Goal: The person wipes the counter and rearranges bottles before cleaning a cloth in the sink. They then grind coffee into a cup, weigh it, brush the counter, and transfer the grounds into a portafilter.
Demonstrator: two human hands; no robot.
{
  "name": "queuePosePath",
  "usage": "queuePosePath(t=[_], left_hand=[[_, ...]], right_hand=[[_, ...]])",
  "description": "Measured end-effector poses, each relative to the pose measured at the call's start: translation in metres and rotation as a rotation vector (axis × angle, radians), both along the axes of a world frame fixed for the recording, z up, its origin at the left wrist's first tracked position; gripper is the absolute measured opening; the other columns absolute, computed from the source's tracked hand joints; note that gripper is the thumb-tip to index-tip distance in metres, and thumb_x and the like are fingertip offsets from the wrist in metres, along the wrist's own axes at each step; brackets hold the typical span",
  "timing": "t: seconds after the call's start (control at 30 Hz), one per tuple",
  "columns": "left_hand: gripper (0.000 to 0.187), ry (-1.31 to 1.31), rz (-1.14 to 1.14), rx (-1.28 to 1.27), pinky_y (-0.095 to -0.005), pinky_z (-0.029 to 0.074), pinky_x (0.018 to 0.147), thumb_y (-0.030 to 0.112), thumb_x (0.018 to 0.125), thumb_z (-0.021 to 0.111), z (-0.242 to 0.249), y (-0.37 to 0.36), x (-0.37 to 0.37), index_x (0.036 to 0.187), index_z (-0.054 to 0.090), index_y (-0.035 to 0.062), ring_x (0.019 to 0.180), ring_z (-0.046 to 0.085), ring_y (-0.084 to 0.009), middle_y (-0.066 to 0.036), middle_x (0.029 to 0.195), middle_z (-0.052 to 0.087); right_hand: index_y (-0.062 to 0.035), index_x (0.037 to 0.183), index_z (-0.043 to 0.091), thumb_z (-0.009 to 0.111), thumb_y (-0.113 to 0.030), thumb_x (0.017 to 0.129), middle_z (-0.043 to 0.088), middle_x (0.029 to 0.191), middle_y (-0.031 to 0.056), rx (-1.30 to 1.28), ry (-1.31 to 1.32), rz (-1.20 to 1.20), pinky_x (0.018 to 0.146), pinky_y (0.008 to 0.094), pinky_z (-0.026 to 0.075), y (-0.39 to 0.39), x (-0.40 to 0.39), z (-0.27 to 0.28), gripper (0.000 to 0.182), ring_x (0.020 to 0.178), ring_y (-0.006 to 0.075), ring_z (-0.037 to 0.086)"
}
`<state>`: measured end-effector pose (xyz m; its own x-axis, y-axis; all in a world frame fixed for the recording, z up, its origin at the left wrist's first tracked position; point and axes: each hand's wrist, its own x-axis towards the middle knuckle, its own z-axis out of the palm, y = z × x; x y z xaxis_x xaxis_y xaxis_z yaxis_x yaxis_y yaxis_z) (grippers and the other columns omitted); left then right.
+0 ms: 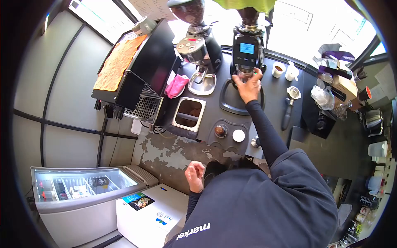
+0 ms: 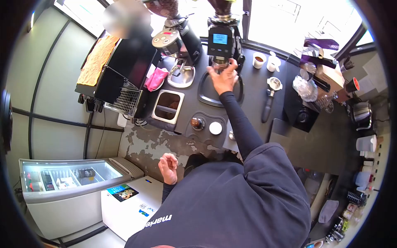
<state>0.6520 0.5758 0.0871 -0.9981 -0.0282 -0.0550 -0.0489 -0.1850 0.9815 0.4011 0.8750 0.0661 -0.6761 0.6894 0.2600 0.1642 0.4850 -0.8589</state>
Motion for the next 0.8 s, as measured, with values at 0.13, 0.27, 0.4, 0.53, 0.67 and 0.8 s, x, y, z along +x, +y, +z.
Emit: queuePosePath(t=[0.13, 0.27, 0.4, 0.53, 0.67, 0.8], left_hand=[[0.053, 0.16, -0.299, -0.051, -0.0228, 0.033, 0.055, 0.049, 0.106, 0.051, 0.003, -0.016, -0.059, 0.09, 0.063, 0.0003, 0.06, 0.044, -0.0052, 0.002, 0.07, 0.05], [0.026, 0.179, -0.371, -0.221, -0.0242, 0.048, 0.067, 0.014, 0.091, 0.077, -0.005, -0.017, -0.138, 0.108, 0.062, 0.0018, 0.074, 0.056, -0.0095, -0.004, 0.1, 0.062], [0.092, 0.459, -0.508, -0.422, -0.0428, 0.05, 0.102, 0.022, 0.082, 0.085, 0.007, -0.01, -0.233, 0.154, 0.031, 0.0002, 0.125, 0.059, -0.0326, -0.02, 0.141, 0.054], [0.075, 0.257, -0.539, -0.511, -0.0371, 0.054, 0.08, 0.026, 0.085, 0.079, 0.007, -0.014, -0.313, 0.142, 0.042, -0.0051, 0.091, 0.07, -0.0336, -0.022, 0.117, 0.066], [0.068, 0.497, -0.395, -0.689, -0.0475, 0.049, 0.092, 0.032, 0.086, 0.078, -0.029, 0.0, -0.401, 0.136, 0.048, -0.0013, 0.109, 0.063, -0.038, -0.022, 0.118, 0.064], [0.06, 0.755, -0.51, -0.696, -0.044, 0.051, 0.086, 0.033, 0.08, 0.085, -0.019, 0.049, -0.394, 0.123, 0.06, -0.001, 0.095, 0.063, -0.0377, -0.018, 0.103, 0.064]], right_hand=[[-0.0075, 0.142, 0.03, 0.084, -0.048, 0.079, 0.068, 0.109, 0.0181, -0.117, -0.017, -0.063, 0.102, 0.0481, 0.04, -0.002, 0.013, -0.009, 0.092, 0.107, 0.0347, 0.064], [0.0015, 0.132, 0.047, 0.082, -0.021, 0.088, 0.07, 0.097, 0.0077, -0.2, 0.023, 0.224, 0.078, 0.0277, 0.054, -0.057, 0.058, 0.03, 0.061, 0.083, 0.012, 0.066], [-0.0026, 0.142, 0.046, 0.082, -0.02, 0.088, 0.063, 0.128, 0.009, -0.486, -0.068, 0.637, 0.095, 0.0344, 0.053, -0.131, 0.057, 0.043, 0.067, 0.114, 0.0183, 0.064], [-0.0045, 0.147, 0.047, 0.08, -0.036, 0.089, 0.047, 0.147, 0.0136, -0.223, -0.037, 0.394, 0.099, 0.0418, 0.051, -0.154, 0.045, 0.067, 0.074, 0.126, 0.0274, 0.055], [-0.0037, 0.141, 0.054, 0.073, -0.031, 0.096, 0.055, 0.139, 0.0126, -0.293, 0.043, 0.236, 0.092, 0.0343, 0.055, -0.128, 0.061, 0.072, 0.056, 0.118, 0.0225, 0.061], [-0.0018, 0.135, 0.059, 0.072, -0.023, 0.097, 0.062, 0.13, 0.011, -0.213, 0.006, 0.003, 0.088, 0.031, 0.056, -0.09, 0.089, 0.069, 0.045, 0.109, 0.0192, 0.066]])
